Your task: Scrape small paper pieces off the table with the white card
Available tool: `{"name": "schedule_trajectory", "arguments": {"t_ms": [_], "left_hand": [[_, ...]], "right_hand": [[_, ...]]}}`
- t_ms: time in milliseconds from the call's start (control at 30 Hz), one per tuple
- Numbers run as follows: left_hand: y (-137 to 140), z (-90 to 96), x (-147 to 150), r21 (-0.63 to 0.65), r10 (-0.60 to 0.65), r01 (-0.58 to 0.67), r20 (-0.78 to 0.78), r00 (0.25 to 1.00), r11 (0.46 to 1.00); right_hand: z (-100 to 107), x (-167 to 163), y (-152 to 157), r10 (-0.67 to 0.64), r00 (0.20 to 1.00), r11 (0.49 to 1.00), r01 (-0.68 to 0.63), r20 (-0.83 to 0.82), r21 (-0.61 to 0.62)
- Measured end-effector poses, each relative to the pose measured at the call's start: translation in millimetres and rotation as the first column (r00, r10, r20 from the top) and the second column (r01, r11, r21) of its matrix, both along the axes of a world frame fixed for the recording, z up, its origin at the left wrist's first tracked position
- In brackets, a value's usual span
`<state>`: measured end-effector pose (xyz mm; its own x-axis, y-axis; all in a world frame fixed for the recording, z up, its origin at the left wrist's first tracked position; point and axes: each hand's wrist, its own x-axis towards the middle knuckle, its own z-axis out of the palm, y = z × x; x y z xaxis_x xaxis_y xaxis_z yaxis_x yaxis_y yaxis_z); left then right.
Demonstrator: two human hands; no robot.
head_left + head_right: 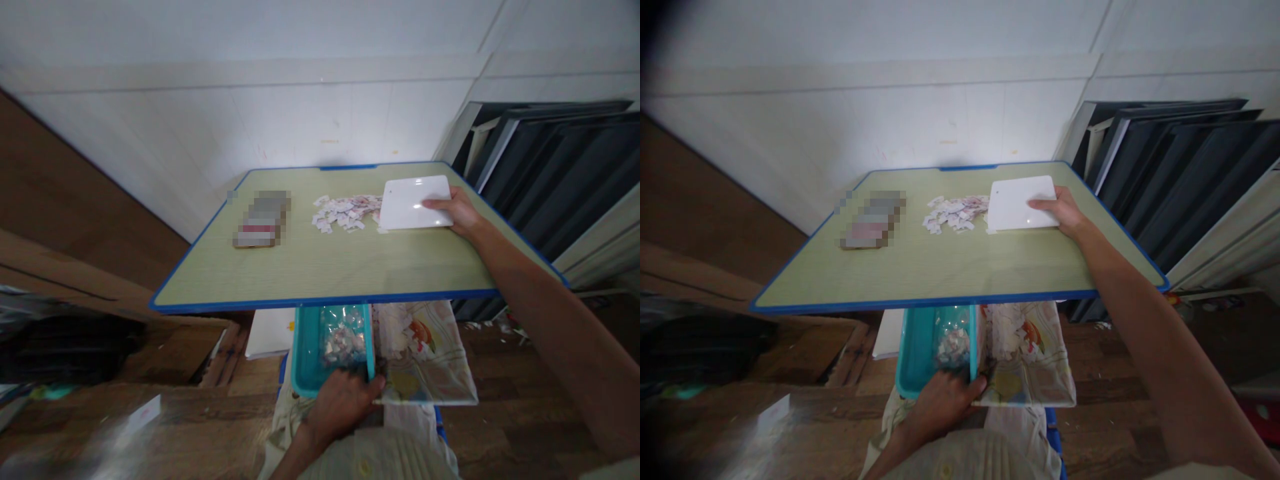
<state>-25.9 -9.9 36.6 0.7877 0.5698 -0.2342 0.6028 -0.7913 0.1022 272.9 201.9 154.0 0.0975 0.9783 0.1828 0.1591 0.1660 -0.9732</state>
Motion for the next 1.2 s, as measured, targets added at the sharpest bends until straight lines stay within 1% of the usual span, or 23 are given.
{"name": "schedule_trajectory", "arguments": {"t_ms": [67,133,200,300,400,600,700,867,900,1000,1033,1067,1100,1200], "left_hand": [[0,-1.3,0,0.004,0.002,-0.002,-0.001,1.000,1.000],[1,-2.9,0,0.008,0.003,-0.003,0.005,1.000,1.000],[1,-4.1,0,0.012,0.005,-0.005,0.013,1.000,1.000],[0,-4.2,0,0.022,-0.001,0.000,0.023,1.000,1.000],[0,-3.4,0,0.025,0.003,-0.003,0.022,1.000,1.000],[0,-3.8,-1,0.026,-0.005,0.004,0.023,1.000,1.000],[0,-3.7,-1,0.030,-0.001,0.000,0.026,1.000,1.000],[0,-1.1,0,0.013,-0.004,0.003,0.007,1.000,1.000],[0,-0.6,0,0.007,-0.003,0.003,0.001,1.000,1.000],[0,0.4,0,0.001,-0.001,0.001,-0.002,1.000,1.000],[0,0.6,0,0.000,0.001,-0.001,-0.004,1.000,1.000],[0,0.8,0,-0.001,0.005,-0.005,-0.008,1.000,1.000],[0,0.9,1,-0.005,0.006,-0.006,-0.013,1.000,1.000],[0,1.7,1,-0.019,0.010,-0.010,-0.027,1.000,1.000]], "right_hand": [[-1,5,3,-0.012,1.000,1.000,0.012,0.000,-0.013],[0,9,5,0.005,1.000,0.999,-0.005,0.009,-0.048],[2,12,4,0.047,0.998,0.993,-0.043,0.029,-0.107],[7,12,-2,0.145,0.988,0.968,-0.130,0.056,-0.213],[14,7,-11,0.261,0.963,0.925,-0.230,0.066,-0.301],[21,-5,-23,0.477,0.876,0.803,-0.403,0.069,-0.439],[22,-7,-25,0.530,0.846,0.767,-0.445,0.066,-0.462],[21,-5,-25,0.541,0.840,0.759,-0.474,0.027,-0.446],[20,-4,-25,0.552,0.833,0.749,-0.488,0.016,-0.448],[18,-1,-23,0.604,0.797,0.700,-0.536,-0.010,-0.472],[17,0,-23,0.610,0.792,0.694,-0.543,-0.015,-0.472],[16,0,-22,0.600,0.800,0.706,-0.540,-0.018,-0.459],[15,0,-22,0.574,0.818,0.733,-0.524,-0.018,-0.433],[14,-3,-19,0.433,0.901,0.854,-0.413,-0.007,-0.316]]}}
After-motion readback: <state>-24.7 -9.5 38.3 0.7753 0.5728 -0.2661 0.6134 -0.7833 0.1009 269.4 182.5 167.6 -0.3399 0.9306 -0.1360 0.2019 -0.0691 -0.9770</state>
